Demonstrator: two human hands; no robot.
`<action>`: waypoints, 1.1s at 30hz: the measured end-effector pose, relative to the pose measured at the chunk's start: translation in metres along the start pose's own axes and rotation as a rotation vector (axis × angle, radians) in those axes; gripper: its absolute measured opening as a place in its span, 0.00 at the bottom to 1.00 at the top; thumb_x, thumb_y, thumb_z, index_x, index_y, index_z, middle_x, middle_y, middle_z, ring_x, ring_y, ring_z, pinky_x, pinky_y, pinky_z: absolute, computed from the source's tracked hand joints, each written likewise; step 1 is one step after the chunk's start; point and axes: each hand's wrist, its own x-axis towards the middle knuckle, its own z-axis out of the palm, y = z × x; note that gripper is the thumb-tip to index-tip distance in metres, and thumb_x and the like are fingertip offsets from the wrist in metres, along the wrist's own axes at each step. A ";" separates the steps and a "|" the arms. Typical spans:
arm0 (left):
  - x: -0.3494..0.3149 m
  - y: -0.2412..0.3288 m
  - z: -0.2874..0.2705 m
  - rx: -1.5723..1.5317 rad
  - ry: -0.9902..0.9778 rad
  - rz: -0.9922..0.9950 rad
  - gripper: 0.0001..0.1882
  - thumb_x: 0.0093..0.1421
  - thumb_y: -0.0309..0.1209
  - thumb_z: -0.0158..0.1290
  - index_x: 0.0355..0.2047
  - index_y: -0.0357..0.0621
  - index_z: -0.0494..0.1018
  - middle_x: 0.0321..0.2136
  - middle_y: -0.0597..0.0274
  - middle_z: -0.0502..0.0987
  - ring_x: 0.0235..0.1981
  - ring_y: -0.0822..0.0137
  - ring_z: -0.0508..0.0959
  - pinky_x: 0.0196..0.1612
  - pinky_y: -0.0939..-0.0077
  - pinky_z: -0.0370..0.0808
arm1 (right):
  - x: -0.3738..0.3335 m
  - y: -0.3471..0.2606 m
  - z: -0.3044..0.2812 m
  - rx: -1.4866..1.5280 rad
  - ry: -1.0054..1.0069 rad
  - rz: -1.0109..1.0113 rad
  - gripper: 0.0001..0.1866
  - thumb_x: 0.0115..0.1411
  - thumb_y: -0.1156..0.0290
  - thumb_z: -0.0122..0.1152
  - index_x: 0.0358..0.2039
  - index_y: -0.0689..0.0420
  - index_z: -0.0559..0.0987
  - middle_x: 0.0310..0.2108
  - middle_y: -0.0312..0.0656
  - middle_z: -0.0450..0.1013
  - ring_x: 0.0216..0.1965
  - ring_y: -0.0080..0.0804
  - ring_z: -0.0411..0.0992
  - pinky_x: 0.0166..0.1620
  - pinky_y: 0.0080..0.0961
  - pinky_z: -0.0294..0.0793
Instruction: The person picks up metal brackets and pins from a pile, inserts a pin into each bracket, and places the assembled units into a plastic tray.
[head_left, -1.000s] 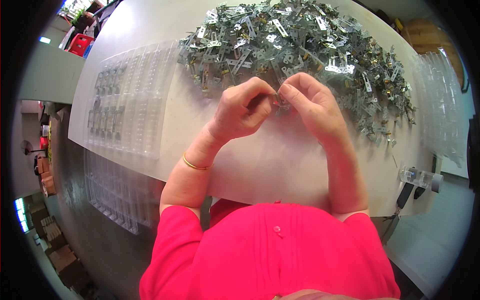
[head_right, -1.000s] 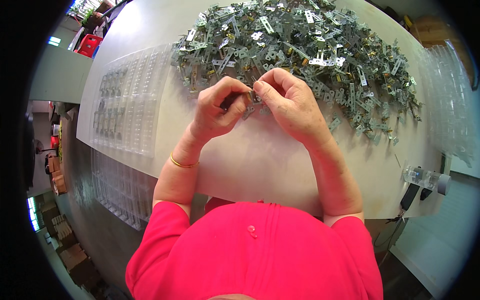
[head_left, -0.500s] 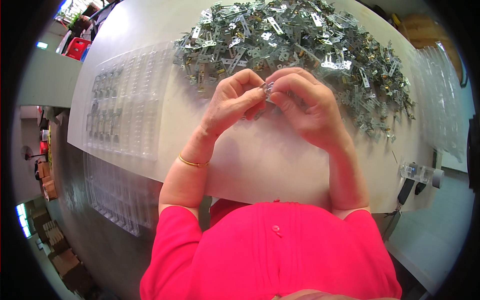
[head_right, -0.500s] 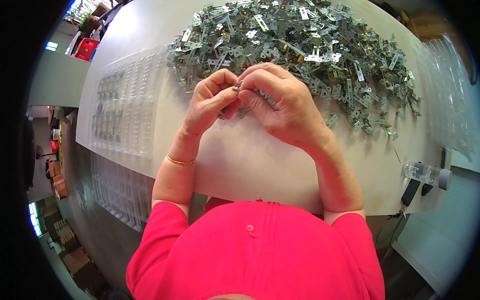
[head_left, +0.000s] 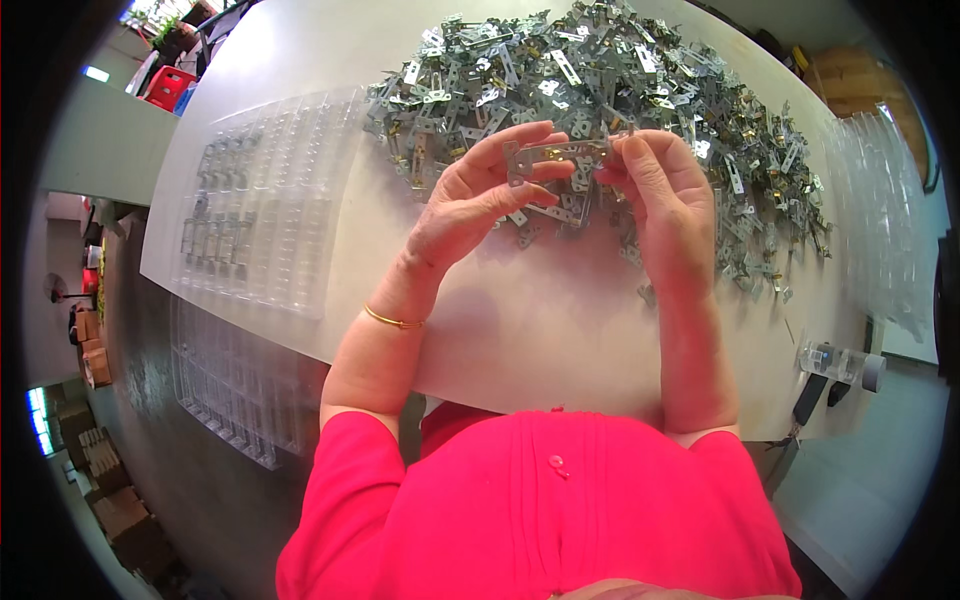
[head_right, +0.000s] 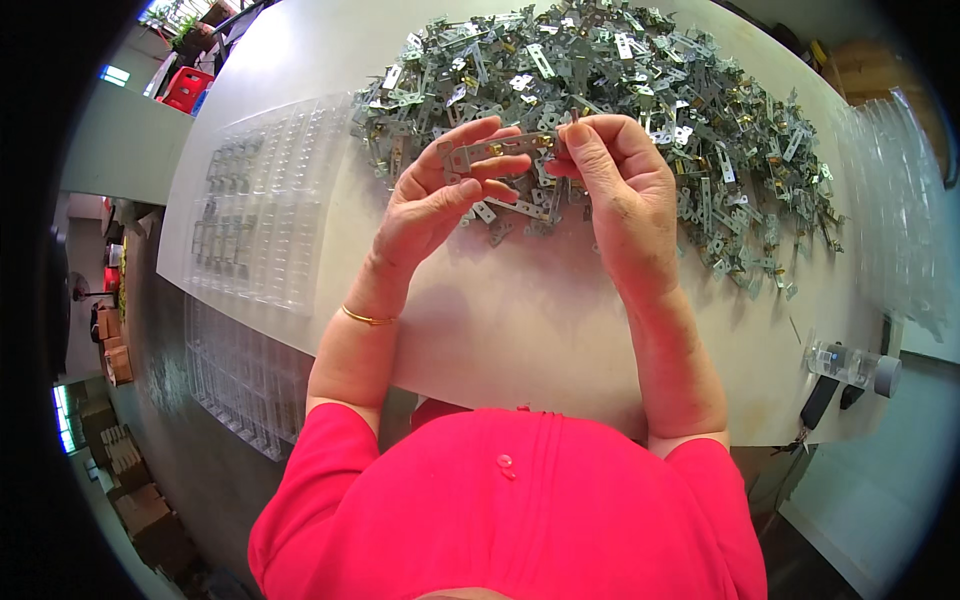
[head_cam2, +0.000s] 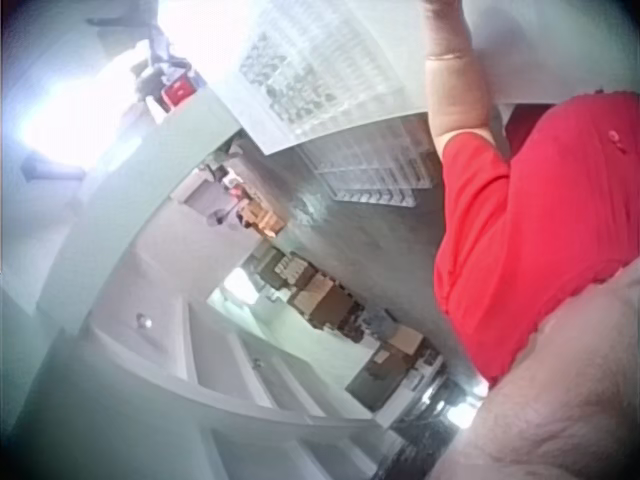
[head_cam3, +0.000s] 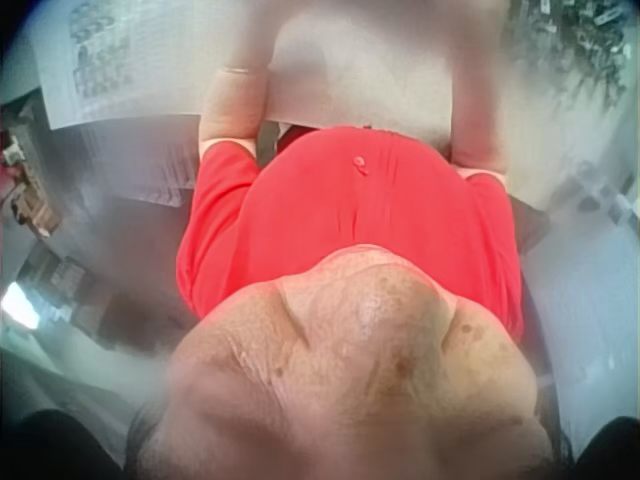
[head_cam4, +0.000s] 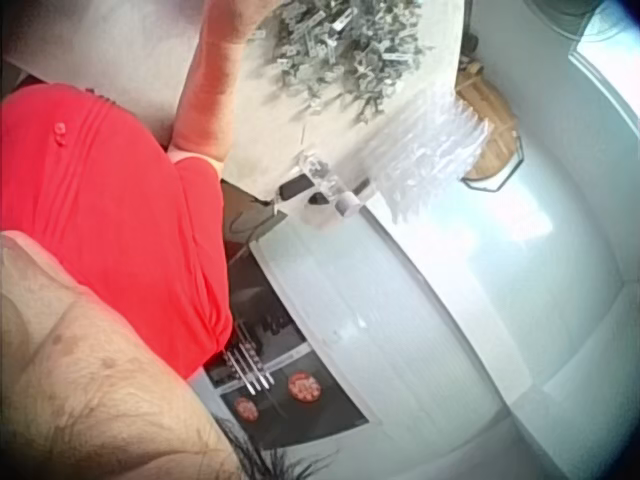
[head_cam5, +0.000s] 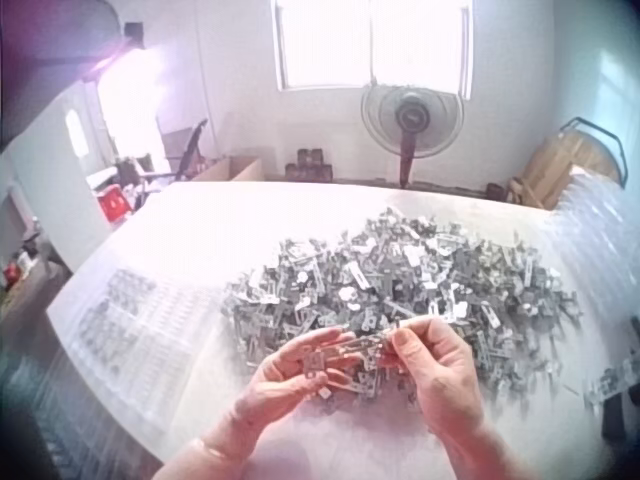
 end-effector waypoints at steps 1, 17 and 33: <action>0.000 0.000 0.006 0.019 0.043 0.041 0.26 0.71 0.29 0.49 0.67 0.37 0.62 0.63 0.43 0.69 0.62 0.50 0.73 0.58 0.56 0.76 | 0.000 0.002 -0.001 0.001 0.000 -0.002 0.08 0.71 0.69 0.57 0.41 0.60 0.79 0.38 0.36 0.78 0.39 0.19 0.76 0.46 0.22 0.80; -0.003 -0.003 -0.007 -0.099 0.086 -0.071 0.13 0.74 0.37 0.47 0.45 0.41 0.74 0.33 0.58 0.79 0.33 0.62 0.82 0.39 0.66 0.81 | -0.016 0.005 0.015 -0.281 -0.127 0.014 0.04 0.68 0.71 0.62 0.40 0.57 0.79 0.19 0.24 0.67 0.23 0.09 0.63 0.26 0.13 0.61; -0.006 0.005 0.000 0.189 0.149 -0.148 0.14 0.74 0.38 0.46 0.44 0.39 0.72 0.23 0.63 0.75 0.16 0.76 0.70 0.19 0.84 0.66 | -0.020 0.004 0.017 -0.585 -0.151 -0.163 0.05 0.66 0.73 0.64 0.40 0.58 0.78 0.20 0.33 0.70 0.21 0.15 0.63 0.24 0.18 0.64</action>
